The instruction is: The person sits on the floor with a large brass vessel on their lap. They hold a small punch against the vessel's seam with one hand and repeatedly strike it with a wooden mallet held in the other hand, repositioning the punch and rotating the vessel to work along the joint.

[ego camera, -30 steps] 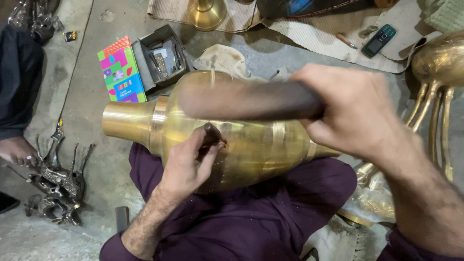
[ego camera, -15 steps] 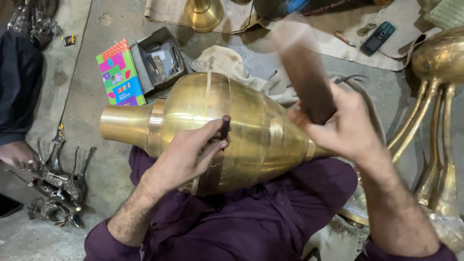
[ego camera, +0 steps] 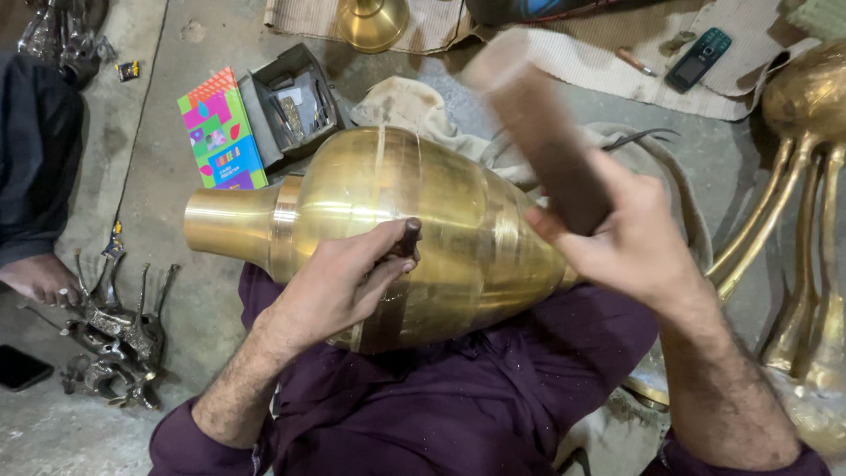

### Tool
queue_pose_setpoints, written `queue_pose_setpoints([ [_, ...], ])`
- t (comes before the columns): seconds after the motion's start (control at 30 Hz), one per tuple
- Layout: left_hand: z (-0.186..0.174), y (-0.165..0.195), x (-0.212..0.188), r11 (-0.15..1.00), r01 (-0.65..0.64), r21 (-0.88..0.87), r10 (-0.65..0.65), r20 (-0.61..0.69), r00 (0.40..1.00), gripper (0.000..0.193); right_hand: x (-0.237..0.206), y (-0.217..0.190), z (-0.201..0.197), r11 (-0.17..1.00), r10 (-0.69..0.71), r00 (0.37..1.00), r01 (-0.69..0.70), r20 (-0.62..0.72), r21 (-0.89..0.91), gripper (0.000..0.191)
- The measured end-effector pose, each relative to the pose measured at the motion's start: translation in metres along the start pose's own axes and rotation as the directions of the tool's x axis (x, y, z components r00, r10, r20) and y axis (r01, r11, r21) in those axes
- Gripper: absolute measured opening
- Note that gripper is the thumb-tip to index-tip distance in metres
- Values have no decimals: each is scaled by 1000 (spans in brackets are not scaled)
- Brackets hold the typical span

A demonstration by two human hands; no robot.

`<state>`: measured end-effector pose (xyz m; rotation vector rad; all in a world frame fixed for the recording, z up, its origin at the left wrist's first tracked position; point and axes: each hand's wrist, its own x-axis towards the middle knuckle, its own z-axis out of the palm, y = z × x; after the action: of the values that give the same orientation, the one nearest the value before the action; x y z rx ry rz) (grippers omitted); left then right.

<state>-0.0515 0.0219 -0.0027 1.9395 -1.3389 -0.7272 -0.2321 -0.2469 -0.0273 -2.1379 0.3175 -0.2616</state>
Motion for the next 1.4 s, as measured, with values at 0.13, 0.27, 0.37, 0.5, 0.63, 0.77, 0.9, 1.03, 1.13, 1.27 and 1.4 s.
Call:
queue_pose_setpoints([
  [0.13, 0, -4, 1, 995, -96, 35, 96, -3, 995, 34, 0, 0, 5, 783, -437, 899, 366, -27, -502, 24],
  [0.27, -1, -4, 4, 998, -12, 54, 10, 36, 999, 31, -3, 6, 7, 970, -54, 999, 52, -1, -236, 23],
  [0.37, 0, -1, 6, 1000, 25, 16, -26, 35, 999, 37, -5, 10, 6, 935, -103, 994, 90, -21, -342, 19],
  [0.5, 4, 1, 3, 999, 44, -13, -44, -13, 999, 44, -3, 12, 5, 899, -159, 987, 141, -9, -416, 22],
  [0.63, 11, -1, -9, 999, 40, -19, -42, -106, 993, 38, 4, 6, -1, 997, 25, 996, -19, 80, -75, 24],
  [0.77, 16, -6, -15, 999, 37, 32, -31, -157, 987, 38, 12, -4, -6, 825, -174, 973, 227, 149, -518, 26],
  [0.9, 15, -5, -13, 997, 69, -27, -72, -140, 988, 39, 12, -6, -7, 856, -129, 982, 182, 141, -484, 21],
  [1.03, 6, -2, -3, 999, -49, 12, 50, -42, 998, 41, 3, 4, -6, 999, -50, 996, 50, 73, -9, 32],
  [1.13, 0, 1, 6, 999, -48, 17, 48, 33, 998, 39, -12, 12, 0, 917, -156, 988, 141, -9, -372, 38],
  [1.27, -6, 3, 17, 999, -9, 32, 3, 172, 985, 37, -30, 21, 16, 999, 40, 992, -42, -119, -12, 32],
  [1.4, -7, 3, 23, 999, -47, 18, 43, 214, 976, 37, -41, 24, 29, 981, 173, 964, -151, -202, 121, 24],
])
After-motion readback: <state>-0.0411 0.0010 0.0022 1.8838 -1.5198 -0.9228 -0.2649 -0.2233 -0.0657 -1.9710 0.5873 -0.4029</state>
